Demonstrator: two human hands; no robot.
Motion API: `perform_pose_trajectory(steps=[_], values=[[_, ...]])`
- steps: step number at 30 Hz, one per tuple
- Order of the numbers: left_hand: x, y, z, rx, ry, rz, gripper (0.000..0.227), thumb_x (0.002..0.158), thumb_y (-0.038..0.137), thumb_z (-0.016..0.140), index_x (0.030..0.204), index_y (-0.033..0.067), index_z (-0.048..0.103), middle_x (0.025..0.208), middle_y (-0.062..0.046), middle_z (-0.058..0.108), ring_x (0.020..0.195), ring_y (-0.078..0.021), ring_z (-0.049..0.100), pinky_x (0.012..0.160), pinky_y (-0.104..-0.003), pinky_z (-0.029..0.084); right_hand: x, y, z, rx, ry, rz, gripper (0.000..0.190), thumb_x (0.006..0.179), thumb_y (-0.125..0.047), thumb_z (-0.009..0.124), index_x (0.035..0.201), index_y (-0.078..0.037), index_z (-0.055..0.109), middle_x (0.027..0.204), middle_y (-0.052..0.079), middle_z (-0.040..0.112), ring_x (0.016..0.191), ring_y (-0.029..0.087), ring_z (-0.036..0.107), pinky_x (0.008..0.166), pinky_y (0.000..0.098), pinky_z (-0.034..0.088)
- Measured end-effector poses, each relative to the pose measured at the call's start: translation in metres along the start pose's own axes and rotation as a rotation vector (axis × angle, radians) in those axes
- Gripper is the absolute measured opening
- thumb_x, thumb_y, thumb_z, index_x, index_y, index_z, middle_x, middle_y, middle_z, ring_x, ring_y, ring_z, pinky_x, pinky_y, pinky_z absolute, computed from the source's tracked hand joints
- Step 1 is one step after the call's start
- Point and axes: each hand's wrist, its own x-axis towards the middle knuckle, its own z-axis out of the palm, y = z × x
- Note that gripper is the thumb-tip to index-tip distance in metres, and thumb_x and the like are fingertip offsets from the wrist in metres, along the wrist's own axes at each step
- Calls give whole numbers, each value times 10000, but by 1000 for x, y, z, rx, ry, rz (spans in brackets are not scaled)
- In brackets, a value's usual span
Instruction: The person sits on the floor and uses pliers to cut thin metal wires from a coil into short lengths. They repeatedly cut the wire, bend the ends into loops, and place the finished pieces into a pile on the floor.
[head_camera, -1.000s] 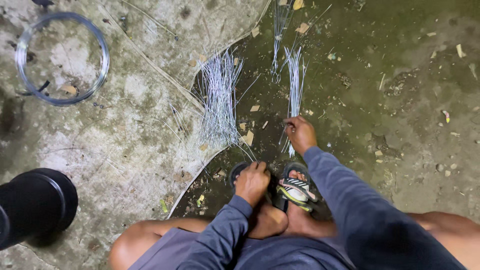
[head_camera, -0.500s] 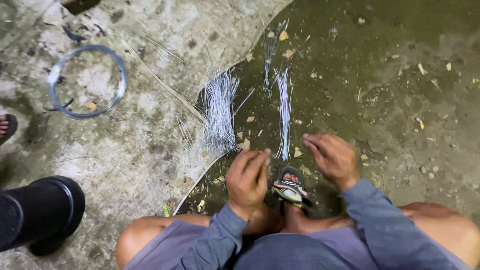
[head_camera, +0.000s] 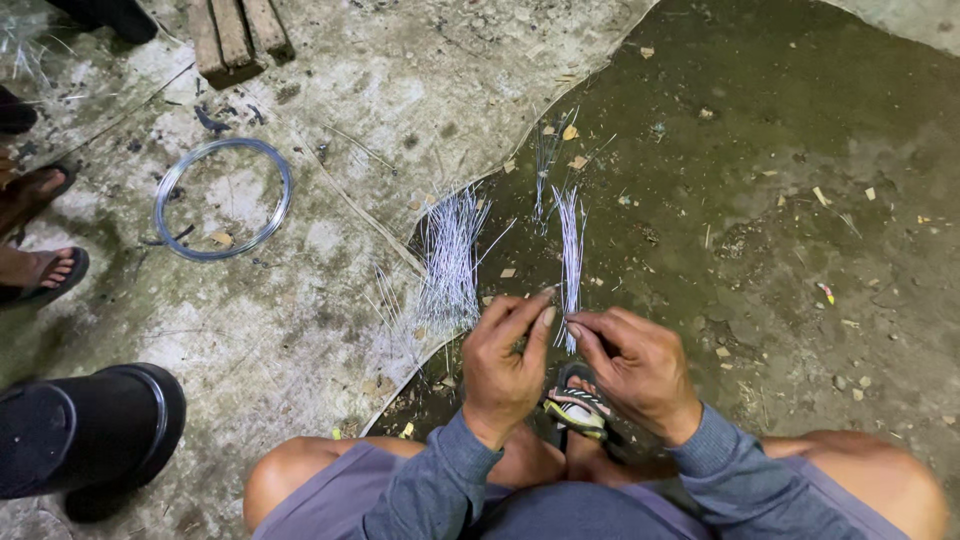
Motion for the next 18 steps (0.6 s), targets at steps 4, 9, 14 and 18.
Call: perform_pose_trajectory(steps=[4, 9, 14, 18], values=[[-6, 4, 1, -122, -85, -49, 226, 1006, 123, 655, 1196, 42, 746, 1025, -114, 700, 902, -204, 711, 770, -298, 565, -5, 5, 0, 106, -39, 66, 129, 886, -57, 750, 1005, -8, 748, 785, 98, 699, 606, 164, 667, 542, 299, 514], [-6, 4, 12, -344, -178, -203, 235, 1045, 178, 604, 1172, 44, 749, 1138, -108, 701, 1021, -183, 707, 850, -285, 585, -10, 23, 6, 281, -69, 134, 106, 904, -40, 723, 986, 23, 742, 859, 72, 728, 734, 133, 705, 643, 265, 563], [-3, -8, 20, -476, -250, -218, 262, 1064, 177, 589, 1204, 13, 737, 1189, -102, 690, 1054, -167, 693, 883, -283, 587, -12, 40, 11, 595, -80, 305, 135, 940, -60, 691, 1013, 46, 734, 990, 44, 724, 845, 116, 709, 724, 253, 595], [0, -23, 26, -725, -402, -378, 363, 1074, 215, 525, 1378, 38, 614, 1252, -50, 656, 1099, -124, 673, 923, -271, 593, -2, 49, 1, 462, -97, 479, 162, 959, -102, 670, 1034, 15, 755, 860, 59, 778, 776, 131, 728, 699, 265, 595]])
